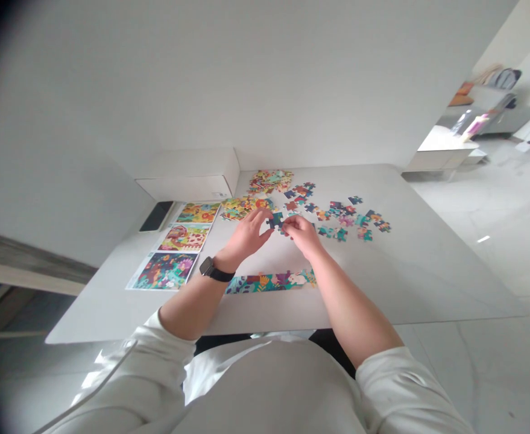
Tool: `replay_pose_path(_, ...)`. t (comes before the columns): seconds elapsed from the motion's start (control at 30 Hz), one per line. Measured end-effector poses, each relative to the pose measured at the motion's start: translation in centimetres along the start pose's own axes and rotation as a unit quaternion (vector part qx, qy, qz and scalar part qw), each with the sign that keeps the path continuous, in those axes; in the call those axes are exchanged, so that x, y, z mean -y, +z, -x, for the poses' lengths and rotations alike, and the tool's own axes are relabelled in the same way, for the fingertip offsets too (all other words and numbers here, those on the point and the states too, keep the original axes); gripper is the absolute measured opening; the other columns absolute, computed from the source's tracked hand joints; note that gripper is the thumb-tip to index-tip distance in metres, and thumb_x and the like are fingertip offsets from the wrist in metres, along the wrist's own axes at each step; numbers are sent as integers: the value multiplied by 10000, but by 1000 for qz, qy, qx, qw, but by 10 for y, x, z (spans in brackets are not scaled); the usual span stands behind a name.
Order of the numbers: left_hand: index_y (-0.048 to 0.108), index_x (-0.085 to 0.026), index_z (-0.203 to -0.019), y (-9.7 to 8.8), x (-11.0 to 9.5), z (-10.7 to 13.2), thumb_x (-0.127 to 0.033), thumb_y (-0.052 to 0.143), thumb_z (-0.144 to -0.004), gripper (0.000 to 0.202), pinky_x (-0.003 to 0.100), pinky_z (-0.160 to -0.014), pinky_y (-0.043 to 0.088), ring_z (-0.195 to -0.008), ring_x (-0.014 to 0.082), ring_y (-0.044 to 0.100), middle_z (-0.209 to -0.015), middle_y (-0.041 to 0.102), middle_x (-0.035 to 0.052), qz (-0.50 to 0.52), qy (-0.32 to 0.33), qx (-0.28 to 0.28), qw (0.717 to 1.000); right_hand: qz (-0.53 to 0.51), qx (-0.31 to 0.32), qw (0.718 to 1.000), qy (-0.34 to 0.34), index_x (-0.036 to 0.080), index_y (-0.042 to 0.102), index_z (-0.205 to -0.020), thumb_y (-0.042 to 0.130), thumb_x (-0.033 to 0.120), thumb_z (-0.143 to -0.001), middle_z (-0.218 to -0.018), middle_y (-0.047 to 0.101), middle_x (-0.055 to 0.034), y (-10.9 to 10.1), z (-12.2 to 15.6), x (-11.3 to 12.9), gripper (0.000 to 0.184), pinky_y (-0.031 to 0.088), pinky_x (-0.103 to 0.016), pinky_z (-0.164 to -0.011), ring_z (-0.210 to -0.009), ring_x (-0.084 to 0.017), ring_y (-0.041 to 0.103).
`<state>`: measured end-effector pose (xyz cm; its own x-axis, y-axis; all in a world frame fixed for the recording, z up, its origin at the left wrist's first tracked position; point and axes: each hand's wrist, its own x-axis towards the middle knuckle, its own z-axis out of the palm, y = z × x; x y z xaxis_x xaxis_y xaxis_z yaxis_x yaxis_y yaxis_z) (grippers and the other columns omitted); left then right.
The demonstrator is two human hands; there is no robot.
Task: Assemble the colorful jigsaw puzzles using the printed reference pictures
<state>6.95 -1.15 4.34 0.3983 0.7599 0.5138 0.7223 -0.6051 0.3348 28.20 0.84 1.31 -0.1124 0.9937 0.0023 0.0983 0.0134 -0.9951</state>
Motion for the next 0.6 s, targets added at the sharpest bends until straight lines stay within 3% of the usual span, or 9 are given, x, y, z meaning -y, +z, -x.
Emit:
replay_pose_path(0.13,686,-210,-1224,13,21,9,-156,678,-983,247,491,-1202,519,-1377,296,651,-1414,715,139,13,-29,0,1000,179,-47,981,-63,250,744,-1091,642,396,-959,-1015,804,-50,-12,-5,-6,222,570,-382,-871,-946,-242,738)
replay_pose_path(0.3,745,-225,-1217,28,39,17,-169,675,-963,269,503,-1218,502,-1344,289,678,-1405,747,110,18,-40,64,997,443,-40,889,-113,245,824,-1131,628,217,-997,-1232,765,-116,-15,0,-6,239,509,-448,-1095,-1190,-306,683)
replay_pose_path(0.4,777,-229,-1221,36,41,18,-162,671,-945,303,509,-1206,512,-1324,299,687,-1405,756,111,9,-49,85,995,502,-25,859,-95,269,845,-1177,617,236,-1030,-1295,743,-111,-10,5,-4,273,493,-455,-1099,-1224,-322,655)
replay_pose_path(0.6,816,-254,-1219,44,44,18,-145,658,-916,358,497,-1212,513,-1311,293,688,-1378,770,100,1,-65,94,993,528,-10,845,-81,295,848,-1227,613,278,-1052,-1331,727,-111,-6,7,-3,294,484,-438,-1094,-1235,-315,635)
